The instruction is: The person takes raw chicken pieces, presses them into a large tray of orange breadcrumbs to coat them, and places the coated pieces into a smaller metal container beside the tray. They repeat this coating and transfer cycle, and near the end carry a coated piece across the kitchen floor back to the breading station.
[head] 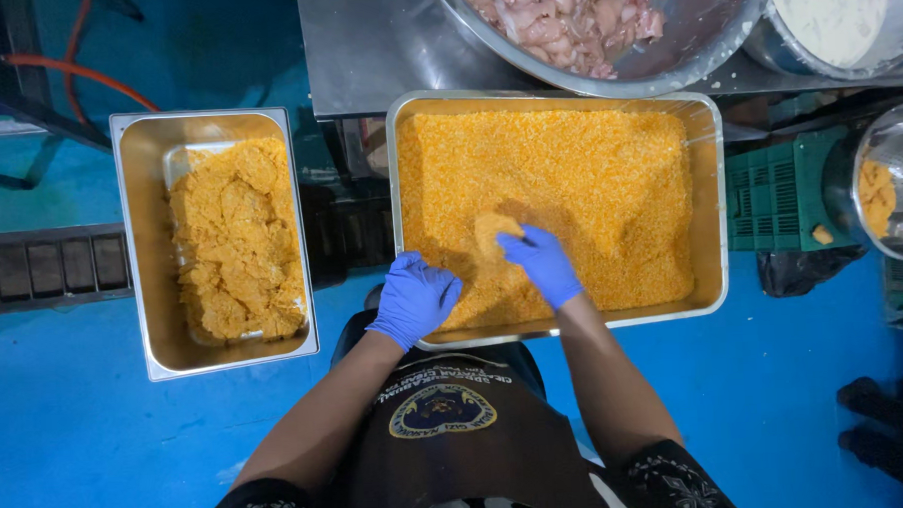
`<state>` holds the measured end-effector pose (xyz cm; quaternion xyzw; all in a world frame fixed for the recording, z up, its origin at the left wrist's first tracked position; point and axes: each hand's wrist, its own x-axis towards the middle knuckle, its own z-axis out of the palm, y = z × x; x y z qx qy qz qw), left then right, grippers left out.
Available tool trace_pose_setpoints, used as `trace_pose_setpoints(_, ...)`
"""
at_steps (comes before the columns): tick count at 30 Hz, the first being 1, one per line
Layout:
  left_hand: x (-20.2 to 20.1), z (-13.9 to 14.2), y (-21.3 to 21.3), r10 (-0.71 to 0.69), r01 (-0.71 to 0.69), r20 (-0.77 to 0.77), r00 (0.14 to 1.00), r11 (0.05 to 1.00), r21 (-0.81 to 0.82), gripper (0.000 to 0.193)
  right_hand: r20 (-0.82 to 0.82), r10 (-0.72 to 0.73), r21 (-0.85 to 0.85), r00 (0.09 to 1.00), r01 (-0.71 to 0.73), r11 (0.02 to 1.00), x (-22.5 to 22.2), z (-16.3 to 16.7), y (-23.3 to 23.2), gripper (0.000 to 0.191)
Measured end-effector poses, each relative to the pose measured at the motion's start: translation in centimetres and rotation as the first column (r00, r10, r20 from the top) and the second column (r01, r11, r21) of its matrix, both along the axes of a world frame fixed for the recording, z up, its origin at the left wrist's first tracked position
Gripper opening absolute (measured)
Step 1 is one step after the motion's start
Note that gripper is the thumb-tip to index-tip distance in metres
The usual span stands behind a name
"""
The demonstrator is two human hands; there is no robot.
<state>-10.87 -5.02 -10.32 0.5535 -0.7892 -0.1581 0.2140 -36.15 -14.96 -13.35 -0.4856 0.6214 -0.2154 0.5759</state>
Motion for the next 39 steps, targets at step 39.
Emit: trace_pose_setpoints(39, 0.2, 0.1, -0.4, 0.027, -0.026, 0.027, 0.999, 0.999, -0.044, 0.031, -0.220, 0.073, -0.108, 0.973, -0.098, 0.989, 3.3, 1.1, -4.2, 0.056)
